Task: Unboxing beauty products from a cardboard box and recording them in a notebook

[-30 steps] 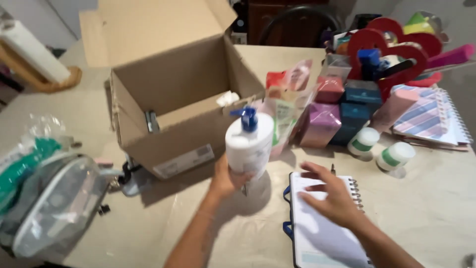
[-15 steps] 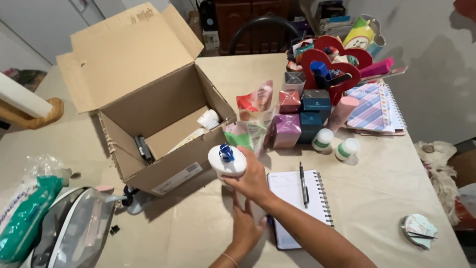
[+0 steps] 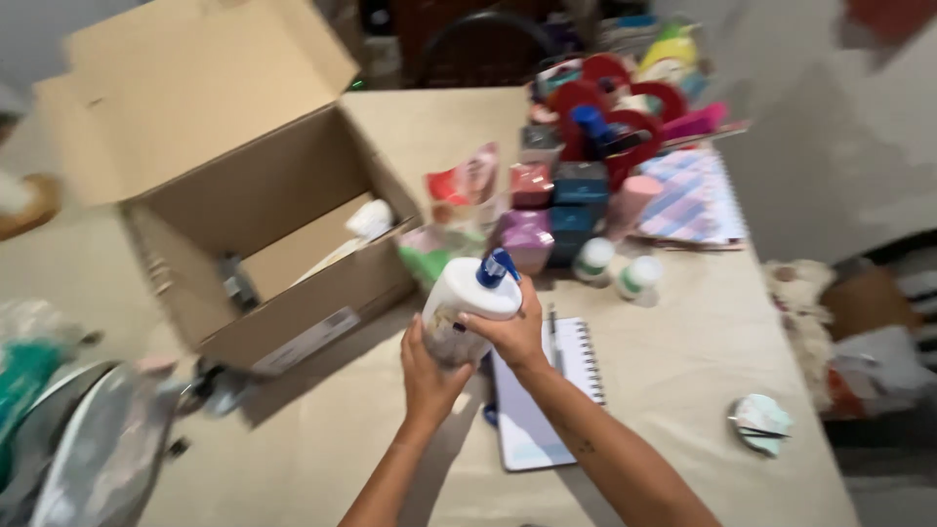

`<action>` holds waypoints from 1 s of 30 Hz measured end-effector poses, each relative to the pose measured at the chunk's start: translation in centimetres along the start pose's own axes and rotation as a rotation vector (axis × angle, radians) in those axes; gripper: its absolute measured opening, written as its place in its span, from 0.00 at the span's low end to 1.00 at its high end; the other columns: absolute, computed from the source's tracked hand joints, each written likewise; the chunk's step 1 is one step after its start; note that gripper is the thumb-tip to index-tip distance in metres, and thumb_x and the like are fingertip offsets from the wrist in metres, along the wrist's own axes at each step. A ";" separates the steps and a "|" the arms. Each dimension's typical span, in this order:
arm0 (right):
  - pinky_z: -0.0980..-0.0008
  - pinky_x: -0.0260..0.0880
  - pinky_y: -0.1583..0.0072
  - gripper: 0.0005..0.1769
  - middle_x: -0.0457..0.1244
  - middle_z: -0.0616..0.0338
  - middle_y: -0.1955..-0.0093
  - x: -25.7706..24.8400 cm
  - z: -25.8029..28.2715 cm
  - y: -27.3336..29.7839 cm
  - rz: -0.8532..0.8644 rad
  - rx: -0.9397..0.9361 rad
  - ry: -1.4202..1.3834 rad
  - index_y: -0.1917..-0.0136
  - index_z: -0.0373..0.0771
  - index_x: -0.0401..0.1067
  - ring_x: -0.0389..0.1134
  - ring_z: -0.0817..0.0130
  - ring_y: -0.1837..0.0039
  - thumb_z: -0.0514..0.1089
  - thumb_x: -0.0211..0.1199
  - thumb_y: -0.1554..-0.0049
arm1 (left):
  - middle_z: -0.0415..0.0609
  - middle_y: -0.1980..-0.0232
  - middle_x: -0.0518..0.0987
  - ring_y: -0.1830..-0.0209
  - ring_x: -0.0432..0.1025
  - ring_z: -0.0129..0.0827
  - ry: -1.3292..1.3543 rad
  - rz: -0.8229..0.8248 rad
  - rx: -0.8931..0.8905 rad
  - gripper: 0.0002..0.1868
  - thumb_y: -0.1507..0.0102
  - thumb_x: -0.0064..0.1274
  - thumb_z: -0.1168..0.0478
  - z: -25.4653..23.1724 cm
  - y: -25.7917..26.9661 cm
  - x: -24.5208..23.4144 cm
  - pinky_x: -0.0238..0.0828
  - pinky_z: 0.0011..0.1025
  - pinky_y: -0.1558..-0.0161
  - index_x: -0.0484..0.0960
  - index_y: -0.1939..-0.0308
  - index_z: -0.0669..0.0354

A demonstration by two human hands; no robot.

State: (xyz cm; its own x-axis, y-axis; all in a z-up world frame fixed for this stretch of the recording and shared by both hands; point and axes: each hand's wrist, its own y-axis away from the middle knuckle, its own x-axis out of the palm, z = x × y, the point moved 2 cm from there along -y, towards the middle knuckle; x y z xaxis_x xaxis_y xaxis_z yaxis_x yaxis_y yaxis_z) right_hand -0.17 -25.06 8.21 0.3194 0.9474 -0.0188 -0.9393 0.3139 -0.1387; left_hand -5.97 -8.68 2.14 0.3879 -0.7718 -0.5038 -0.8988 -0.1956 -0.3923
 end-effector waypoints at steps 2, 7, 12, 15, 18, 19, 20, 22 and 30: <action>0.70 0.73 0.43 0.52 0.67 0.59 0.43 -2.9 -0.1 -0.8 -0.104 0.209 -0.228 0.37 0.40 0.70 0.67 0.71 0.44 0.41 0.86 0.76 | 0.62 0.26 0.62 0.25 0.56 0.54 0.083 0.197 -0.070 0.64 0.60 0.77 0.56 -0.7 -0.9 1.5 0.53 0.45 0.27 0.56 0.25 0.63; 0.68 0.76 0.43 0.55 0.67 0.55 0.43 -14.0 -0.5 -3.5 -0.256 0.032 -0.203 0.35 0.36 0.66 0.69 0.70 0.45 0.36 0.86 0.76 | 0.57 0.25 0.63 0.25 0.58 0.49 0.091 0.527 -0.040 0.56 0.51 0.74 0.53 -0.4 1.5 6.2 0.58 0.44 0.29 0.57 0.26 0.59; 0.61 0.78 0.35 0.49 0.67 0.46 0.38 -23.1 4.8 -5.0 -0.166 -0.188 -0.067 0.34 0.36 0.63 0.70 0.53 0.35 0.45 0.83 0.65 | 0.51 0.25 0.65 0.25 0.57 0.47 -0.073 0.750 0.057 0.56 0.55 0.80 0.53 1.3 3.8 11.1 0.52 0.42 0.27 0.65 0.27 0.51; 0.56 0.79 0.38 0.49 0.65 0.46 0.36 -27.3 5.0 -6.6 -0.245 -0.061 0.056 0.34 0.42 0.63 0.69 0.52 0.34 0.45 0.82 0.66 | 0.52 0.23 0.60 0.23 0.49 0.53 -0.277 0.856 0.045 0.48 0.50 0.76 0.53 -0.8 3.4 10.8 0.52 0.47 0.27 0.67 0.30 0.52; 0.56 0.73 0.38 0.48 0.66 0.51 0.41 -30.3 3.7 -7.8 -0.297 -0.004 0.251 0.36 0.43 0.65 0.68 0.57 0.37 0.45 0.82 0.68 | 0.50 0.25 0.62 0.24 0.51 0.50 -0.337 0.870 0.010 0.44 0.51 0.77 0.52 -1.6 3.3 10.6 0.59 0.46 0.31 0.72 0.35 0.50; 0.62 0.72 0.42 0.48 0.65 0.52 0.41 -30.9 3.1 -8.3 -0.321 -0.060 0.277 0.36 0.42 0.64 0.68 0.59 0.39 0.46 0.82 0.67 | 0.48 0.25 0.62 0.25 0.52 0.49 -0.356 0.887 -0.005 0.44 0.51 0.77 0.51 -1.7 3.1 10.7 0.60 0.45 0.31 0.72 0.35 0.49; 0.67 0.70 0.47 0.48 0.65 0.52 0.42 -31.5 2.4 -8.8 -0.344 -0.116 0.302 0.36 0.41 0.64 0.68 0.62 0.41 0.48 0.82 0.67 | 0.46 0.25 0.62 0.26 0.53 0.48 -0.374 0.903 -0.020 0.44 0.51 0.78 0.50 -1.7 2.9 10.7 0.60 0.45 0.31 0.72 0.35 0.48; 0.65 0.72 0.45 0.47 0.64 0.53 0.42 -31.8 2.2 -9.9 -0.358 -0.131 0.238 0.36 0.41 0.65 0.67 0.62 0.40 0.49 0.82 0.66 | 0.44 0.25 0.62 0.25 0.53 0.46 -0.385 0.903 -0.043 0.44 0.51 0.77 0.50 -1.7 2.8 10.6 0.63 0.44 0.33 0.72 0.34 0.46; 0.63 0.68 0.40 0.46 0.62 0.54 0.40 -31.3 -0.5 -14.3 -0.294 -0.314 0.147 0.36 0.39 0.64 0.65 0.64 0.39 0.44 0.83 0.64 | 0.42 0.23 0.60 0.23 0.51 0.44 -0.388 0.918 -0.085 0.45 0.50 0.77 0.52 -2.1 2.8 10.4 0.64 0.46 0.33 0.70 0.32 0.46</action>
State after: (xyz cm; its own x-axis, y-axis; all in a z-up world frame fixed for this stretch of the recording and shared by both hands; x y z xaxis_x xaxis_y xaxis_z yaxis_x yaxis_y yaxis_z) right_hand 3.27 -59.21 10.33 0.6027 0.7948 -0.0714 -0.7299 0.5128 -0.4520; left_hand -4.91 -18.54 -2.54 -0.4380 -0.3978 -0.8062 -0.8893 0.3230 0.3238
